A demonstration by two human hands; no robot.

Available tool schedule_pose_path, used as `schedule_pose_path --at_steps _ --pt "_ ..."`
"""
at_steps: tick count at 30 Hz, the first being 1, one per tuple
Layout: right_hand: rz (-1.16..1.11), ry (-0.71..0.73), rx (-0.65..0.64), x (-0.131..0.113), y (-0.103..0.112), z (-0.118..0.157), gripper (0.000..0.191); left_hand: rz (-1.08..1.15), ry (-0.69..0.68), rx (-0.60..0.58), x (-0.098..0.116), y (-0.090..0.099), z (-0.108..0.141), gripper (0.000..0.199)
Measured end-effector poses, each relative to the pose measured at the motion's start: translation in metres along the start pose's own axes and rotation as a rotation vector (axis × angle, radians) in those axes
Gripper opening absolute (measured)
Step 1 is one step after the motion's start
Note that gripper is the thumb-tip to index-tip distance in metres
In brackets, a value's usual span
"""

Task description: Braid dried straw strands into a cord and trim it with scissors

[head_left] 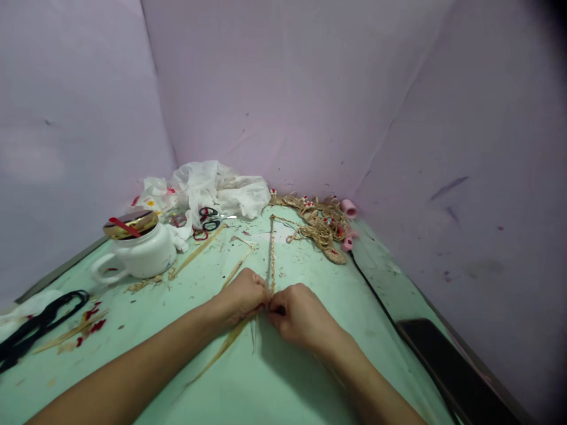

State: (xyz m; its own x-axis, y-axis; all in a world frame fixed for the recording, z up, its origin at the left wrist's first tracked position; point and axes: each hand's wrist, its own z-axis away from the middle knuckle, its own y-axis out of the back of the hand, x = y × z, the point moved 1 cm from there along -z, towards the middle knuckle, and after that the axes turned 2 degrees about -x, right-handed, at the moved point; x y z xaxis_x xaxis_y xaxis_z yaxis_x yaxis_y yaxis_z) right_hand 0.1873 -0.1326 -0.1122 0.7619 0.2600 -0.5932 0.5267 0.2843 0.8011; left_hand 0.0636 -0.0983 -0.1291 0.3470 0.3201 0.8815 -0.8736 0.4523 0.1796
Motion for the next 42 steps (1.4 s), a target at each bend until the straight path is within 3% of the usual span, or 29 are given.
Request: schedule_pose_path --at_steps 2,6,9,12,19,22,25,29,34,36,40,42 --pt "-0.155 -0.062 -0.008 0.006 0.004 -0.003 0.012 0.010 -0.004 -0.018 0.000 0.003 -0.001 0.008" --pt "-0.606 -0.326 0.083 0.019 0.011 -0.013 0.017 0.024 -0.001 -0.089 0.003 0.009 0.000 0.006" --pt "-0.904 -0.421 -0.096 0.018 0.007 -0.015 0.014 0.033 -0.011 -0.109 0.005 0.012 0.001 0.004" --pt "-1.073 -0.409 -0.247 0.011 0.001 -0.013 0.010 0.031 -0.021 -0.113 0.005 0.012 0.000 0.002" --pt "-0.859 -0.399 -0.087 0.017 -0.006 -0.018 0.012 -0.040 -0.037 -0.144 0.003 0.011 -0.001 0.004" --pt "-0.779 -0.400 -0.040 0.022 -0.008 -0.021 0.011 -0.201 -0.055 -0.111 0.007 0.014 0.004 0.007" --pt "-0.782 -0.400 -0.045 0.023 -0.009 -0.021 0.009 -0.389 -0.092 -0.030 0.014 0.017 0.012 0.011" --pt "-0.869 -0.412 -0.027 0.019 -0.010 -0.019 0.010 -0.493 -0.075 -0.034 0.013 0.007 0.021 0.015" --pt "-0.930 -0.428 0.024 0.016 -0.011 -0.019 0.010 -0.774 -0.217 0.209 0.001 -0.016 0.029 0.018" --pt "-0.903 -0.410 0.019 0.017 -0.012 -0.020 0.008 -0.853 -0.241 0.251 0.001 -0.018 0.030 0.019" --pt "-0.951 -0.387 -0.032 0.020 -0.010 -0.020 0.008 -0.696 -0.176 0.059 0.013 0.000 0.027 0.022" --pt "-1.012 -0.378 -0.092 0.021 -0.008 -0.019 0.008 -0.473 -0.095 0.076 0.020 0.012 0.022 0.021"
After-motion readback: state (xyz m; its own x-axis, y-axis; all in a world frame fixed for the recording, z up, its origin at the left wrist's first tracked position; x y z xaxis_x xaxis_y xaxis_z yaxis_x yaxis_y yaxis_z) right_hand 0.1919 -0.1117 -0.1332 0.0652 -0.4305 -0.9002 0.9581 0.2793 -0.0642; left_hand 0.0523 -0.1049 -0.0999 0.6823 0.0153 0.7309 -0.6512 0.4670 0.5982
